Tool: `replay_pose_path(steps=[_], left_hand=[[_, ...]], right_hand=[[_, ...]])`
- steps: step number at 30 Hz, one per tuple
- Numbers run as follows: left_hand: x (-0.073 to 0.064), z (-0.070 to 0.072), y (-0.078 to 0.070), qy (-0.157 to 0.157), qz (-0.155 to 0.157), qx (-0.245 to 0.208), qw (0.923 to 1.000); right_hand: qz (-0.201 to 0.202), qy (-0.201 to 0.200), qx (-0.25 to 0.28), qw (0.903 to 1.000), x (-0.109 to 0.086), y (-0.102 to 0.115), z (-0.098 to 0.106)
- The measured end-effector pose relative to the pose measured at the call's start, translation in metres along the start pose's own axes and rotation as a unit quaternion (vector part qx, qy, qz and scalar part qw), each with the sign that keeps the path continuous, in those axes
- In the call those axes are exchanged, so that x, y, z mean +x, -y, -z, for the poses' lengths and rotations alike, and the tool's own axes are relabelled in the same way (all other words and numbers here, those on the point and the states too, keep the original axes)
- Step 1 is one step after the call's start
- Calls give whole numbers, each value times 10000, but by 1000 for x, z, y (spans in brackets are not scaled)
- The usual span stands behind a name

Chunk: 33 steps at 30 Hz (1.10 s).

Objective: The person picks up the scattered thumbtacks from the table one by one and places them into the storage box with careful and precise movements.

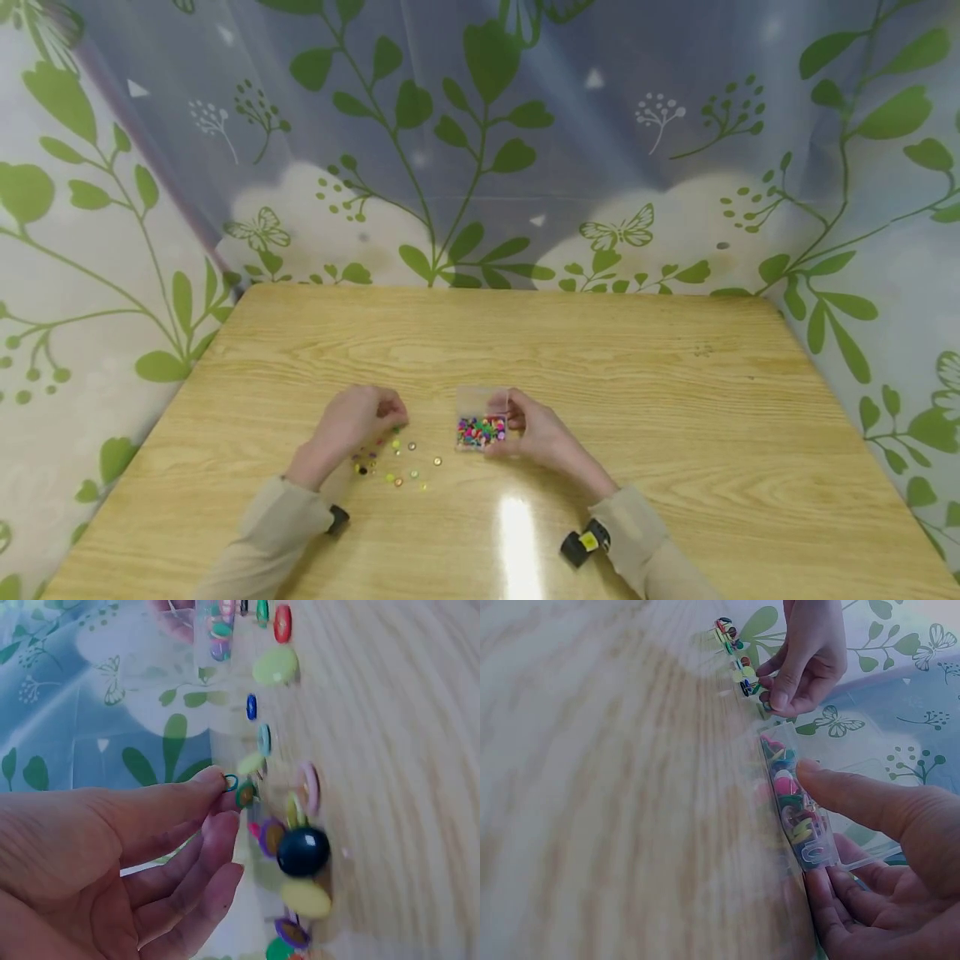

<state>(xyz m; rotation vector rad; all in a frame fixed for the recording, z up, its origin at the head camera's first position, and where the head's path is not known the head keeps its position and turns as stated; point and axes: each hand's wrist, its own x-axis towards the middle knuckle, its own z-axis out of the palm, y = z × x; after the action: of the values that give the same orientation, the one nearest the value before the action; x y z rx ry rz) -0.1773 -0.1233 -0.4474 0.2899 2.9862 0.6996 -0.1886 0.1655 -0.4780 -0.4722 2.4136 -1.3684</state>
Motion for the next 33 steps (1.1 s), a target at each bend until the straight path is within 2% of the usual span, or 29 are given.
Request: replay_pose_path(steps=[4, 9, 16, 21, 27, 33], left_hand=[[2, 0, -9, -115, -136, -32, 9998], [7, 0, -27, -293, -533, 10, 9981], [10, -2, -54, -264, -1172, -67, 9927], [9, -8, -64, -135, -1251, -420, 9912], [7, -13, -63, -186, -1184, -644, 9907], [6, -9, -54, -399, -1027, -447, 9929]], right_hand=[[8, 24, 40, 10000, 0, 0, 0], [-1, 19, 56, 10000, 0, -1, 0], [34, 51, 101, 9999, 0, -1, 1], [145, 101, 137, 9998, 1, -2, 0], [234, 136, 178, 9995, 1, -4, 1], [120, 85, 195, 9997, 1, -3, 1]])
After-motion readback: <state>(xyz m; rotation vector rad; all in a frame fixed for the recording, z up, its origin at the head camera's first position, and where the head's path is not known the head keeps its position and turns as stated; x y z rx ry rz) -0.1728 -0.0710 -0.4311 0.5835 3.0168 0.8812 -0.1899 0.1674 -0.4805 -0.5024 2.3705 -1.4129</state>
